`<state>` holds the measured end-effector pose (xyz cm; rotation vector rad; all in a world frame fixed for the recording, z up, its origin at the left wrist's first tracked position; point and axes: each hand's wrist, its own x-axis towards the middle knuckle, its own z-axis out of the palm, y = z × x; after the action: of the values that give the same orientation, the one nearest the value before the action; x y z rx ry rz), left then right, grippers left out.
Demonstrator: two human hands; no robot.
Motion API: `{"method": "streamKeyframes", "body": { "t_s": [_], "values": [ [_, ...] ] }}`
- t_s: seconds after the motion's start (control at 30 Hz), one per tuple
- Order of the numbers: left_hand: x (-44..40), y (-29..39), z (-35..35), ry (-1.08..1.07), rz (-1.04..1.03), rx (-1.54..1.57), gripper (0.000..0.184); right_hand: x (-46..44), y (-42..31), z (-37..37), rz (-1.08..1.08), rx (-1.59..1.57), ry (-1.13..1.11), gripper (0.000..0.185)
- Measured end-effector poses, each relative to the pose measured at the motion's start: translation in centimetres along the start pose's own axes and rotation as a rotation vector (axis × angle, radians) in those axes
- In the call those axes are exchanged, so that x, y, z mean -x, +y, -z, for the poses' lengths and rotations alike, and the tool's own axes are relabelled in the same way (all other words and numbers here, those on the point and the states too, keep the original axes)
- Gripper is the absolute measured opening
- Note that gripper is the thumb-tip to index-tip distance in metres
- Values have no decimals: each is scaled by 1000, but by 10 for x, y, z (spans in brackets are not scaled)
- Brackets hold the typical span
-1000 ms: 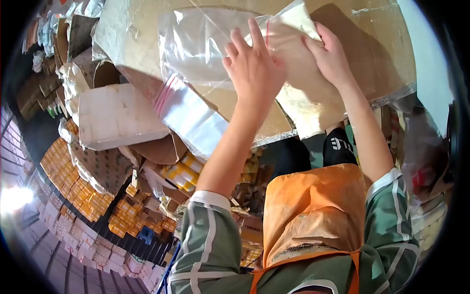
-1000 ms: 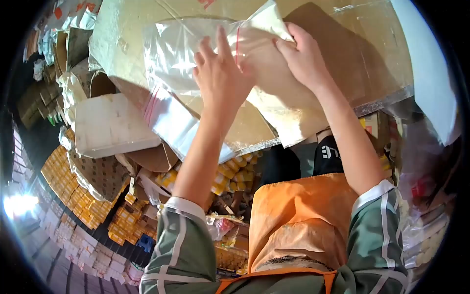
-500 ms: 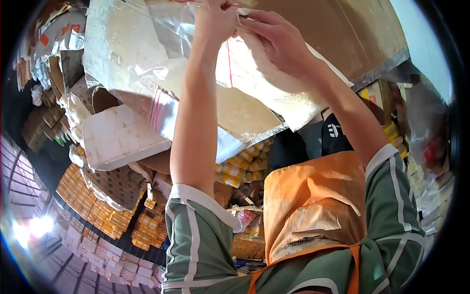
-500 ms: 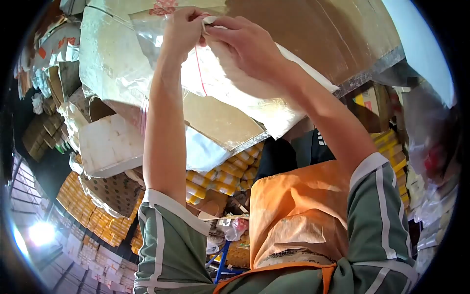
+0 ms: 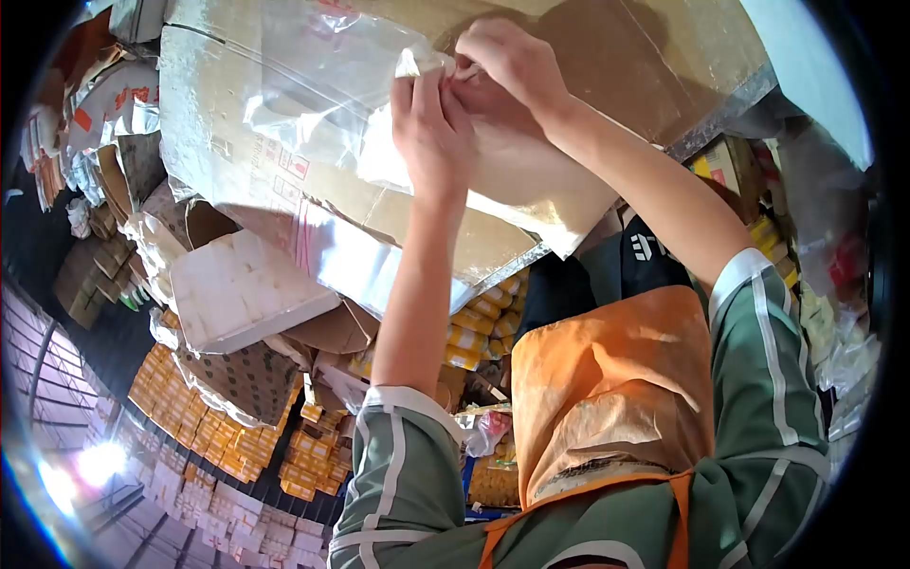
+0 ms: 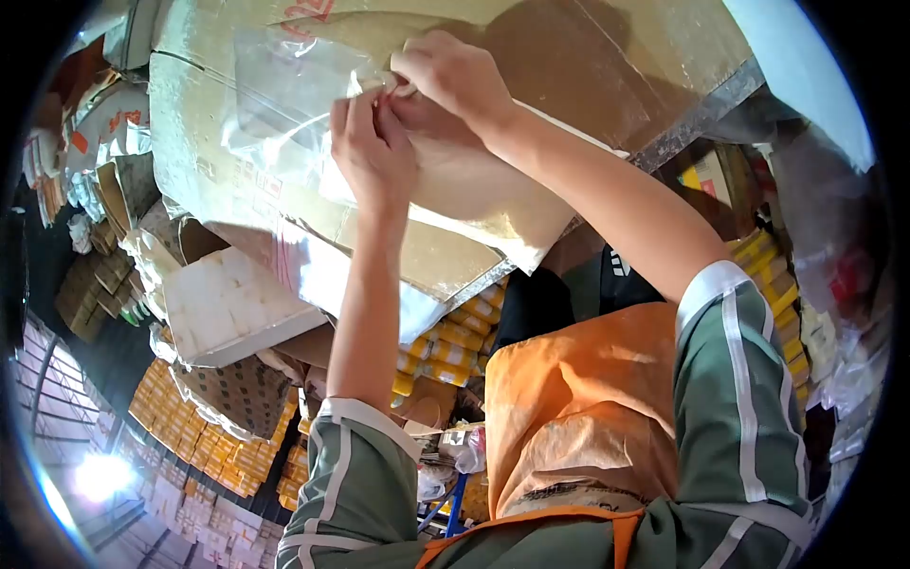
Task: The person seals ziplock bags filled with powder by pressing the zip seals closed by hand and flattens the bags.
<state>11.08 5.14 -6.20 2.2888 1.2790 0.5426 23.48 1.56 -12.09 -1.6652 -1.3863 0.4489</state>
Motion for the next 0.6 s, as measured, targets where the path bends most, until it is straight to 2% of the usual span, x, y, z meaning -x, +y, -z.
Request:
{"method": "streamKeyframes", "body": {
  "t_s": [0.03,0.07,0.1,0.17,0.2,0.23,0.33,0.4,0.43,0.5,0.53,0.6],
  "values": [
    [5,1,-1,70,-29,-16,16,-6,-2,0,7,-1,1,12],
    [8,0,-1,67,-25,-28,30,-12,-5,-2,45,-62,46,18],
    [10,1,2,71,-24,-25,30,-16,-8,-3,82,-121,89,25],
    [15,-1,6,133,144,-260,42,-23,7,-10,156,-169,-2,23],
    [28,-25,12,175,224,-261,53,-24,15,-14,88,-194,-78,21],
    [36,-25,18,193,284,-210,55,-26,20,-14,16,-216,-137,21],
    [71,-51,20,238,244,-335,56,-24,38,-9,92,-104,-179,24],
    [95,-64,13,340,403,-259,66,-23,43,-4,138,-114,-258,27],
    [104,-67,9,354,424,-257,66,-25,43,-1,153,-114,-279,27],
    [122,-66,0,301,597,-231,67,-29,41,7,246,-59,-344,26],
    [125,-63,-7,319,625,-286,55,-31,43,7,274,-47,-324,28],
    [126,-61,-20,329,635,-330,49,-38,45,11,300,63,-424,29]
  ]
}}
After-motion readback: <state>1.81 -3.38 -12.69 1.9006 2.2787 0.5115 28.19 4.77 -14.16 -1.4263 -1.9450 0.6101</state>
